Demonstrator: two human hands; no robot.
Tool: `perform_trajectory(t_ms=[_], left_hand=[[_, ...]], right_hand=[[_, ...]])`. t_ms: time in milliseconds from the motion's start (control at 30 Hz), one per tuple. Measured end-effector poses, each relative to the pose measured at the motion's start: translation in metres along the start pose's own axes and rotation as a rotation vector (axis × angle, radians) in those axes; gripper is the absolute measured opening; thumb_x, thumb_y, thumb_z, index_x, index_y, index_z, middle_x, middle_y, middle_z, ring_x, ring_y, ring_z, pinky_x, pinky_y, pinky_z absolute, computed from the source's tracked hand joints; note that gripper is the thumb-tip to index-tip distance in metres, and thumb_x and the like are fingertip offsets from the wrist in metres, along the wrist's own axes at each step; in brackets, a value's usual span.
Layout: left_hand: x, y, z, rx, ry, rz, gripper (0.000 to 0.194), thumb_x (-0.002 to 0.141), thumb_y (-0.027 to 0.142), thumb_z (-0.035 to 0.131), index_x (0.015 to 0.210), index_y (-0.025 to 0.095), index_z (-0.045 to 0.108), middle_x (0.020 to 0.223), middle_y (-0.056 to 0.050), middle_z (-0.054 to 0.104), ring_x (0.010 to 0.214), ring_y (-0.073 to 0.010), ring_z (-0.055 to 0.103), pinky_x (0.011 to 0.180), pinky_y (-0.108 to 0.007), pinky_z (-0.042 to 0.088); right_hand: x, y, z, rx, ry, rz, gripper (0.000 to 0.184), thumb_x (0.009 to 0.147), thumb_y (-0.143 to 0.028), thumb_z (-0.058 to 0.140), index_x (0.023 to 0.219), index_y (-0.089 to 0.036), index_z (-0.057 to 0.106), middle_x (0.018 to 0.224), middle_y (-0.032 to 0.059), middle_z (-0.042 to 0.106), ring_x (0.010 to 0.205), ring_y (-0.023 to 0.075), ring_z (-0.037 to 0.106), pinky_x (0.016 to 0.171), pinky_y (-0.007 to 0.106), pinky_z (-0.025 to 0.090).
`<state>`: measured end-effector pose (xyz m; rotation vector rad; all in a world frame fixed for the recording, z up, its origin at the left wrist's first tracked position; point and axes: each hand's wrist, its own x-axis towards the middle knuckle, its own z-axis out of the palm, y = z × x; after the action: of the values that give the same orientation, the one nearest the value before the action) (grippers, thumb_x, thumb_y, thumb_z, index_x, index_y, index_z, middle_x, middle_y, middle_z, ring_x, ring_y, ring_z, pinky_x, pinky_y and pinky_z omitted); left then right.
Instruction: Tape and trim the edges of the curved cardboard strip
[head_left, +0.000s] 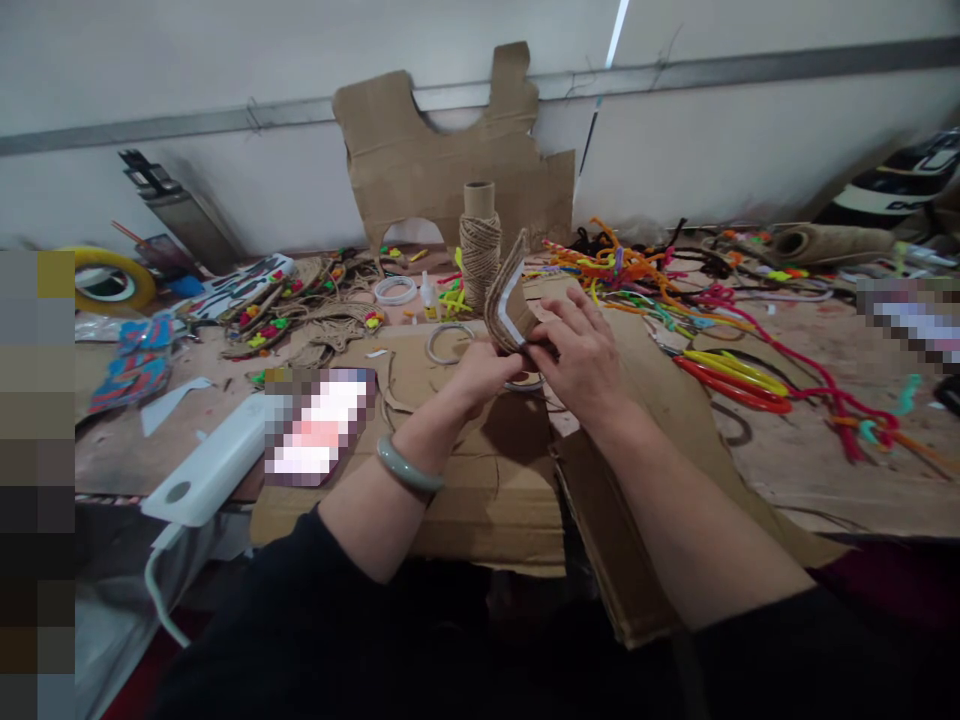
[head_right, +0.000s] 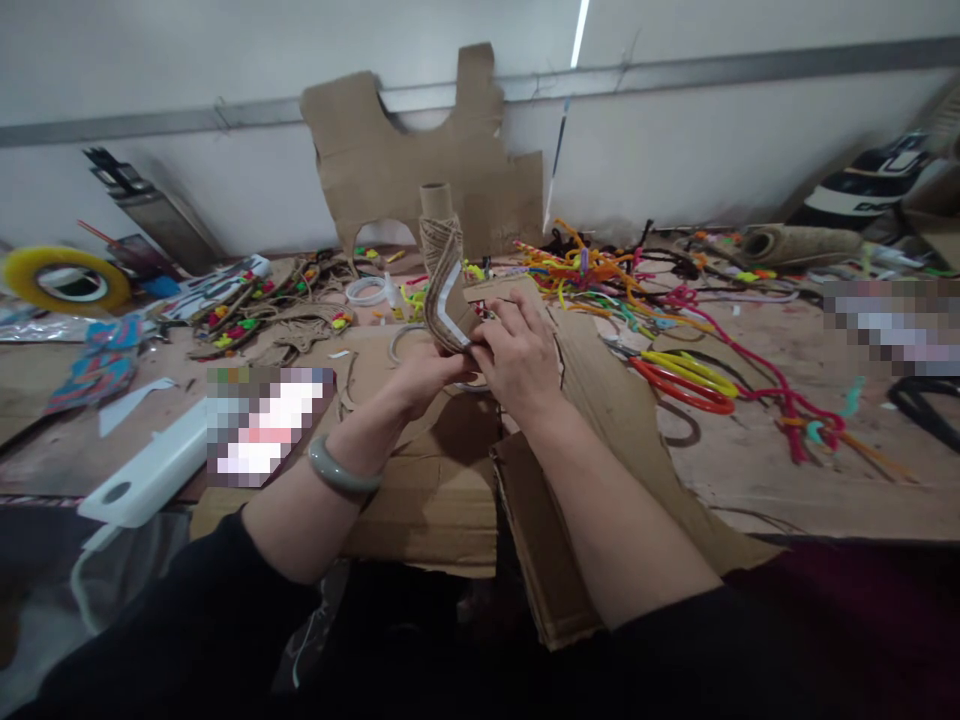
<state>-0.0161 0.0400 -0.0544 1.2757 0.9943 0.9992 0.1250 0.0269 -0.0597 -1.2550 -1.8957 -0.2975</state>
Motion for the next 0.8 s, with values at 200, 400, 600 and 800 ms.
perform_trajectory(t_ms=[200, 400, 600, 800], left_hand=[[-0.002, 0.0, 0.001, 0.021, -0.009, 0.005, 0.019, 0.062, 0.014, 0.062, 0.08, 0.01, 0.067, 0.072, -0.002, 0.063, 0.066, -0.0113, 0.055, 0.067, -0.025, 0.048], [-0.005, 0.004, 0.004, -0.044, 0.02, -0.018, 0.013, 0.062, 0.01, 0.061, 0.074, 0.011, 0.066, 0.07, -0.002, 0.064, 0.063, -0.0103, 0.055, 0.065, -0.024, 0.048], [-0.006, 0.008, 0.006, -0.126, 0.016, -0.074, 0.01, 0.061, 0.005, 0.059, 0.066, 0.012, 0.064, 0.066, 0.0, 0.063, 0.062, -0.0102, 0.055, 0.067, -0.026, 0.049], [-0.008, 0.011, 0.007, -0.138, 0.006, -0.106, 0.009, 0.062, 0.005, 0.059, 0.064, 0.012, 0.064, 0.062, 0.001, 0.062, 0.061, -0.0097, 0.054, 0.067, -0.026, 0.049]], right_hand=[[0.0, -0.004, -0.002, -0.043, -0.028, 0.001, 0.007, 0.082, -0.021, 0.06, 0.084, -0.02, 0.067, 0.122, 0.0094, 0.066, 0.129, 0.0309, 0.047, 0.104, 0.049, 0.04], [-0.001, -0.007, -0.004, -0.082, -0.03, -0.018, 0.01, 0.084, -0.021, 0.057, 0.085, -0.021, 0.067, 0.122, 0.0079, 0.066, 0.127, 0.03, 0.049, 0.101, 0.047, 0.041], [-0.001, -0.009, -0.003, -0.074, -0.026, -0.002, 0.014, 0.085, -0.02, 0.054, 0.082, -0.021, 0.068, 0.122, 0.0078, 0.067, 0.121, 0.0272, 0.055, 0.101, 0.045, 0.041], [0.001, -0.01, -0.005, -0.08, -0.066, 0.017, 0.014, 0.084, -0.018, 0.053, 0.079, -0.02, 0.066, 0.117, 0.0114, 0.069, 0.11, 0.0265, 0.061, 0.095, 0.043, 0.044]])
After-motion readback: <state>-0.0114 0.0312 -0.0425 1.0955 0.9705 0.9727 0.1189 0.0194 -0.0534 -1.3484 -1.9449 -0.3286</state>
